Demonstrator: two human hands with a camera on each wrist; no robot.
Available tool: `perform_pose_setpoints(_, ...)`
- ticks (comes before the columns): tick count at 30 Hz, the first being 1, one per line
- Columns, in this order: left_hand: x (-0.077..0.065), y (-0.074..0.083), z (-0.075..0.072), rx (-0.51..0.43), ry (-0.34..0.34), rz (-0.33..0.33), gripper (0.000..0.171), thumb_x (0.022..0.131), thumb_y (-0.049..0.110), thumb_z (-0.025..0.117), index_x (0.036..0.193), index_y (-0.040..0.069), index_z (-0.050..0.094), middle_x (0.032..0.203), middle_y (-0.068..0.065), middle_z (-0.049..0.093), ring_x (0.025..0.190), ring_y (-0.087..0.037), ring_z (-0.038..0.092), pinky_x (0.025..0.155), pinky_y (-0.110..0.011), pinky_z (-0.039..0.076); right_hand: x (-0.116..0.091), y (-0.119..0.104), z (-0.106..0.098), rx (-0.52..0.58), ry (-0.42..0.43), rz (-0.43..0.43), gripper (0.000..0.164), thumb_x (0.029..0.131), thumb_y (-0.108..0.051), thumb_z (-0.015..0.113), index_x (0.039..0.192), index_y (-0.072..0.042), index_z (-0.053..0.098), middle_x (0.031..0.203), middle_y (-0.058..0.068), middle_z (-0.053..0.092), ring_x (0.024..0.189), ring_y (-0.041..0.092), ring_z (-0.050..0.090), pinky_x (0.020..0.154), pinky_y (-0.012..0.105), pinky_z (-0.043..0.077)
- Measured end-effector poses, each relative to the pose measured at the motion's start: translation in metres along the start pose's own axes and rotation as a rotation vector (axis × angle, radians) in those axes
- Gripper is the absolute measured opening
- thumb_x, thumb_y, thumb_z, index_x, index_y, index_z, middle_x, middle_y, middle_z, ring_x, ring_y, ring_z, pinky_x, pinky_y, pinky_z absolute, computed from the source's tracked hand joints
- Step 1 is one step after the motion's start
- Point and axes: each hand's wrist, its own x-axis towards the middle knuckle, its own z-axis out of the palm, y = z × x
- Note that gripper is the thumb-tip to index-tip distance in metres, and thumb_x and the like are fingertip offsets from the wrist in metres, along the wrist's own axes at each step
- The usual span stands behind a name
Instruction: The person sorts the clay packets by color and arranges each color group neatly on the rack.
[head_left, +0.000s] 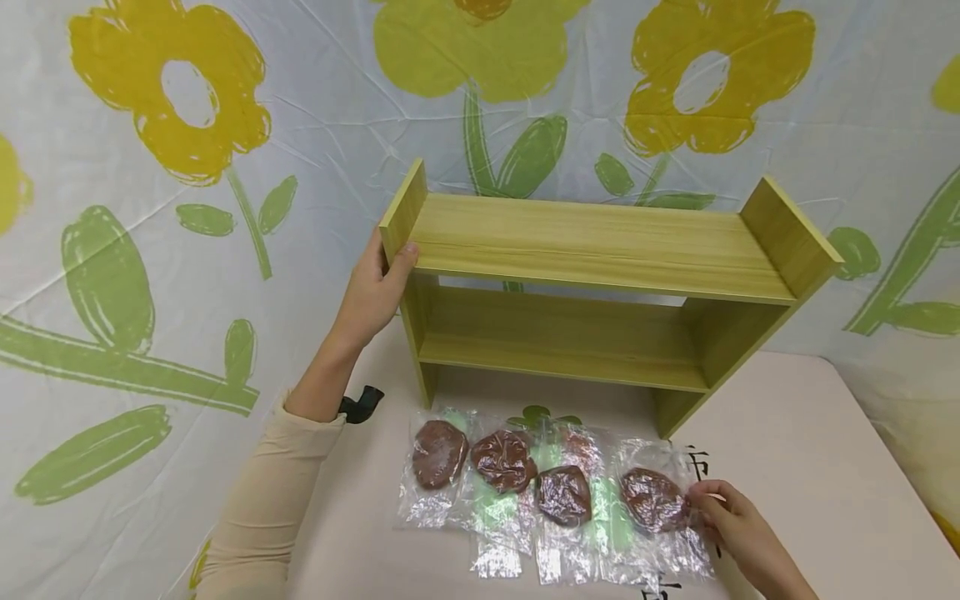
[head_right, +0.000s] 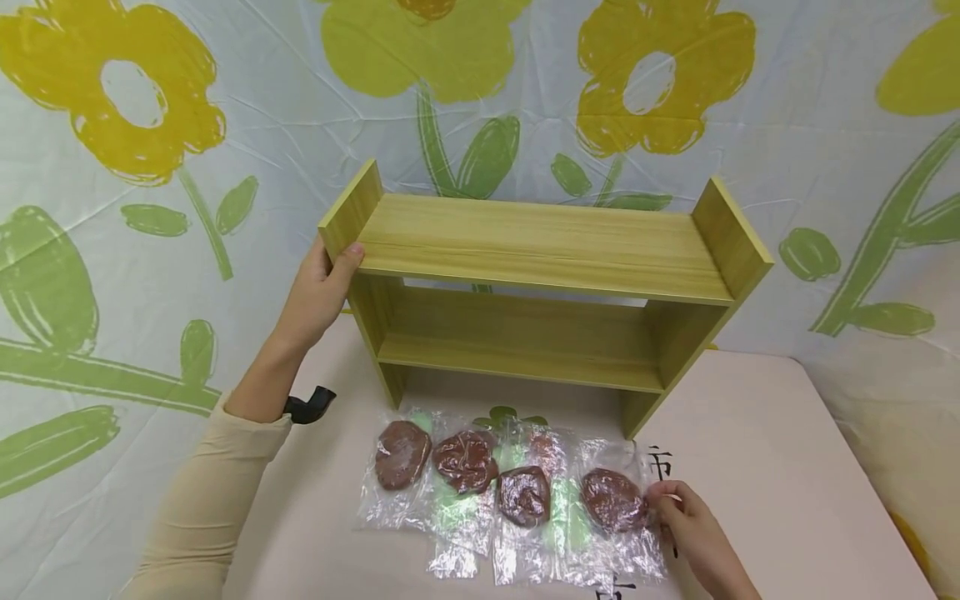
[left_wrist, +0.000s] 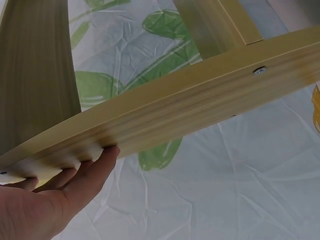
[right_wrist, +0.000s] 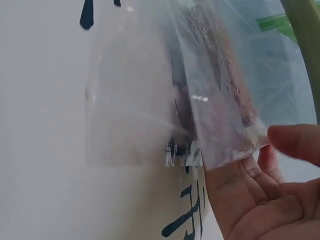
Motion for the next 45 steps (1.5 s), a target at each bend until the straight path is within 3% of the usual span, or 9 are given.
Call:
perform_pose_setpoints(3, 0.000, 0.000, 0.000, 0.001, -0.002, -0.001, 0.053, 0.105, 0.041, 0.048, 0.153, 0.021, 0.034, 0.140, -0.009, 0.048, 0.124, -0.022, 0.048, 0.101, -0.053, 0.038, -0.001, -0.001, 0.001, 0.083, -0.030, -0.019, 0.043, 0.105, -0.015, 0.055, 0.134, 0.009, 0.035, 0.105, 0.010, 0.060, 0.087, 0.016, 0.060, 0.075, 0.030, 0.052)
perform_pose_setpoints(8, 0.000, 0.000, 0.001, 0.007, -0.002, -0.008, 0.052, 0.106, 0.040, 0.046, 0.153, 0.020, 0.033, 0.140, -0.009, 0.047, 0.122, -0.023, 0.047, 0.100, -0.052, 0.039, 0.000, 0.004, -0.004, 0.144, -0.174, -0.101, 0.060, 0.102, -0.006, 0.057, 0.142, 0.021, 0.022, 0.109, 0.011, 0.061, 0.092, 0.015, 0.063, 0.079, 0.029, 0.054)
perform_pose_setpoints(13, 0.001, -0.001, 0.002, 0.015, 0.002, -0.016, 0.052, 0.107, 0.038, 0.044, 0.153, 0.019, 0.033, 0.140, -0.011, 0.046, 0.122, -0.025, 0.047, 0.100, -0.053, 0.039, 0.001, 0.006, -0.006, 0.159, -0.280, -0.103, 0.060, 0.102, -0.005, 0.055, 0.142, 0.025, 0.022, 0.114, 0.009, 0.059, 0.097, 0.015, 0.061, 0.082, 0.032, 0.054)
perform_pose_setpoints(15, 0.002, -0.001, 0.002, 0.015, 0.000, -0.019, 0.051, 0.107, 0.038, 0.044, 0.153, 0.018, 0.033, 0.140, -0.012, 0.047, 0.122, -0.027, 0.048, 0.099, -0.054, 0.039, 0.000, 0.006, -0.005, 0.174, -0.299, -0.099, 0.052, 0.102, -0.005, 0.056, 0.143, 0.015, 0.032, 0.117, 0.009, 0.058, 0.100, 0.016, 0.061, 0.082, 0.034, 0.054)
perform_pose_setpoints(20, 0.001, -0.001, 0.003, 0.026, 0.001, -0.029, 0.051, 0.107, 0.038, 0.043, 0.153, 0.018, 0.032, 0.136, -0.014, 0.048, 0.119, -0.029, 0.049, 0.097, -0.055, 0.040, -0.002, 0.007, -0.006, 0.242, -0.365, -0.099, 0.039, 0.102, -0.005, 0.055, 0.132, -0.030, 0.053, 0.122, 0.008, 0.054, 0.105, 0.019, 0.060, 0.085, 0.036, 0.053)
perform_pose_setpoints(22, 0.001, -0.001, 0.003, 0.028, 0.005, -0.030, 0.051, 0.107, 0.038, 0.043, 0.153, 0.018, 0.032, 0.135, -0.015, 0.048, 0.118, -0.030, 0.049, 0.097, -0.056, 0.040, -0.003, 0.007, -0.006, 0.277, -0.401, -0.118, 0.043, 0.102, -0.002, 0.054, 0.128, -0.036, 0.055, 0.121, 0.007, 0.055, 0.105, 0.018, 0.061, 0.085, 0.035, 0.053)
perform_pose_setpoints(27, 0.002, -0.001, 0.003, 0.035, 0.008, -0.031, 0.051, 0.107, 0.038, 0.043, 0.152, 0.016, 0.033, 0.134, -0.016, 0.048, 0.116, -0.030, 0.050, 0.096, -0.055, 0.040, -0.004, 0.009, -0.004, 0.382, -0.462, -0.201, 0.048, 0.101, 0.007, 0.050, 0.132, -0.029, 0.056, 0.119, 0.006, 0.058, 0.102, 0.016, 0.063, 0.085, 0.032, 0.054)
perform_pose_setpoints(31, 0.002, -0.002, 0.003, 0.041, 0.010, -0.034, 0.051, 0.107, 0.038, 0.043, 0.153, 0.017, 0.033, 0.135, -0.015, 0.048, 0.117, -0.029, 0.049, 0.097, -0.055, 0.039, -0.004, 0.008, -0.002, 0.441, -0.466, -0.233, 0.048, 0.100, 0.011, 0.048, 0.132, -0.024, 0.057, 0.118, 0.007, 0.058, 0.101, 0.017, 0.063, 0.085, 0.031, 0.054)
perform_pose_setpoints(45, 0.001, 0.000, 0.004, 0.020, 0.013, -0.028, 0.051, 0.107, 0.038, 0.044, 0.152, 0.018, 0.034, 0.136, -0.013, 0.047, 0.120, -0.026, 0.047, 0.100, -0.053, 0.037, -0.010, -0.020, 0.024, 0.494, -0.471, -0.309, 0.045, 0.100, 0.011, 0.047, 0.131, -0.019, 0.055, 0.120, 0.000, 0.062, 0.101, 0.015, 0.064, 0.085, 0.031, 0.054)
